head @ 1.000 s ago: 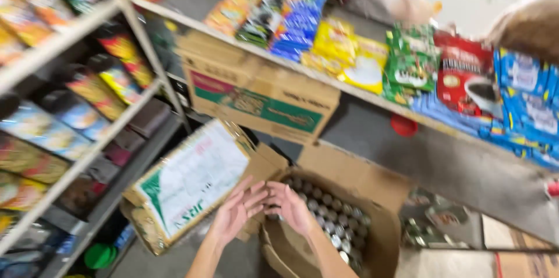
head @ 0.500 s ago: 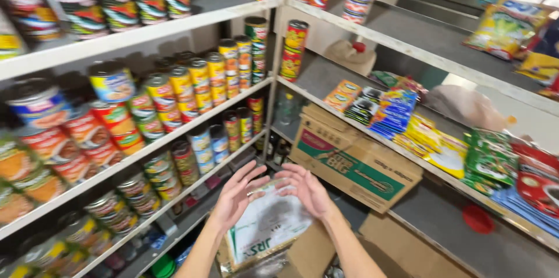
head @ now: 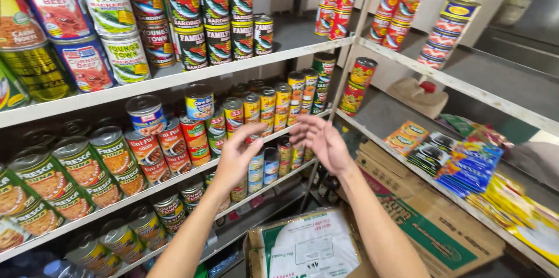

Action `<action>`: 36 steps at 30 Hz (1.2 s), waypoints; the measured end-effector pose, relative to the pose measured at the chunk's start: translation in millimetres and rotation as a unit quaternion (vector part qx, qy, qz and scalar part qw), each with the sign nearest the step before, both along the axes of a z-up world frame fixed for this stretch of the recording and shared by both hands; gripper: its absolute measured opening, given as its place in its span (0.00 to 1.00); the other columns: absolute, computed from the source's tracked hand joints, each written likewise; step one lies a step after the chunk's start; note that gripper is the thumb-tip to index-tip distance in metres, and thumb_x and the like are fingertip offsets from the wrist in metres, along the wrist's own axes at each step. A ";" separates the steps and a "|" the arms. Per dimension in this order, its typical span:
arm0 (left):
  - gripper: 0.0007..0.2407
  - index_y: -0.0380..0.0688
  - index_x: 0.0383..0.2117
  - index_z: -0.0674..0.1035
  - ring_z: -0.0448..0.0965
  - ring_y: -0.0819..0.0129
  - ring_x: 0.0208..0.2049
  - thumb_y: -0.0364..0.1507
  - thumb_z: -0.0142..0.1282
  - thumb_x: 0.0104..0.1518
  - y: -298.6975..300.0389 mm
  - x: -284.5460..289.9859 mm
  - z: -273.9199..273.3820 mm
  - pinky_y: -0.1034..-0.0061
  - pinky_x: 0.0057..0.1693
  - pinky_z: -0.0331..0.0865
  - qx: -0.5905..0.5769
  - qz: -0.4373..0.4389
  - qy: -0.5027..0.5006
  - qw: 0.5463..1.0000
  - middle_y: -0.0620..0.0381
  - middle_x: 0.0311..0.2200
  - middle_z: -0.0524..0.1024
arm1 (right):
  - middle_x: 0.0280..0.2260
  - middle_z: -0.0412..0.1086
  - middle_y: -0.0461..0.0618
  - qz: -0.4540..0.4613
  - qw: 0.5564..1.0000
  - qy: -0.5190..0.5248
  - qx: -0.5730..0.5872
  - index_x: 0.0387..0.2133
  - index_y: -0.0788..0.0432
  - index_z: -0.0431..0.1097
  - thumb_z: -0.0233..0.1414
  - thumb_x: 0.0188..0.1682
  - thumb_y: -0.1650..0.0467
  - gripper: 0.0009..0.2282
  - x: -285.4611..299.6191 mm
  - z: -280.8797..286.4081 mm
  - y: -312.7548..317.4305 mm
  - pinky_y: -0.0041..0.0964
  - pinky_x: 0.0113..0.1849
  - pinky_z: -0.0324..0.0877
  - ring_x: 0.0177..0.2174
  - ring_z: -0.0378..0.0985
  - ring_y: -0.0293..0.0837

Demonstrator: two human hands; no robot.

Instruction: Stocking various canned goods from a cardboard box onto store shelves.

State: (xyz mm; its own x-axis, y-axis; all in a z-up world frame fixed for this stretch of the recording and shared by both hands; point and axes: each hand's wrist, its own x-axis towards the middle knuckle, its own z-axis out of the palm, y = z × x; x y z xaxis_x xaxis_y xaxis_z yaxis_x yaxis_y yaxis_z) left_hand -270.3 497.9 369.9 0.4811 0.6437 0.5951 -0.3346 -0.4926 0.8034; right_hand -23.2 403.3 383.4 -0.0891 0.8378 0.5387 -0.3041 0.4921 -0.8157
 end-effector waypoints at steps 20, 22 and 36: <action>0.11 0.39 0.46 0.80 0.80 0.62 0.48 0.24 0.58 0.57 77.3 61.7 146.5 0.76 0.42 0.76 0.218 0.282 0.011 0.934 0.52 0.50 0.77 | 0.55 0.66 0.58 -0.291 0.910 -0.257 0.144 0.61 0.61 0.55 0.65 0.41 0.75 0.33 20.0 149.5 235.9 0.37 0.47 0.73 0.51 0.72 0.44; 0.10 0.39 0.44 0.80 0.81 0.62 0.47 0.23 0.57 0.58 85.6 68.4 145.5 0.75 0.44 0.76 0.232 0.309 -0.008 0.922 0.52 0.48 0.78 | 0.55 0.67 0.58 -0.258 0.923 -0.260 0.122 0.63 0.61 0.51 0.65 0.39 0.76 0.38 23.7 151.1 236.7 0.38 0.49 0.72 0.51 0.73 0.45; 0.07 0.36 0.40 0.79 0.83 0.61 0.41 0.22 0.59 0.57 79.9 89.8 178.3 0.72 0.46 0.76 0.247 0.379 -0.116 0.884 0.49 0.40 0.80 | 0.48 0.72 0.52 -0.223 0.959 -0.126 0.125 0.58 0.63 0.61 0.65 0.41 0.75 0.29 40.1 174.1 197.9 0.37 0.50 0.74 0.48 0.75 0.42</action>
State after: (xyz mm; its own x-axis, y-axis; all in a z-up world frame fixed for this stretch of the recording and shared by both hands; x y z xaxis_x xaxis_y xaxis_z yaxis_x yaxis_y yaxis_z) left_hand -180.5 577.8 548.2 -0.1493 0.3623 0.9200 0.1145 -0.9179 0.3800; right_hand 17.0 601.2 557.6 0.0935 0.6711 0.7355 0.1734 0.7164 -0.6758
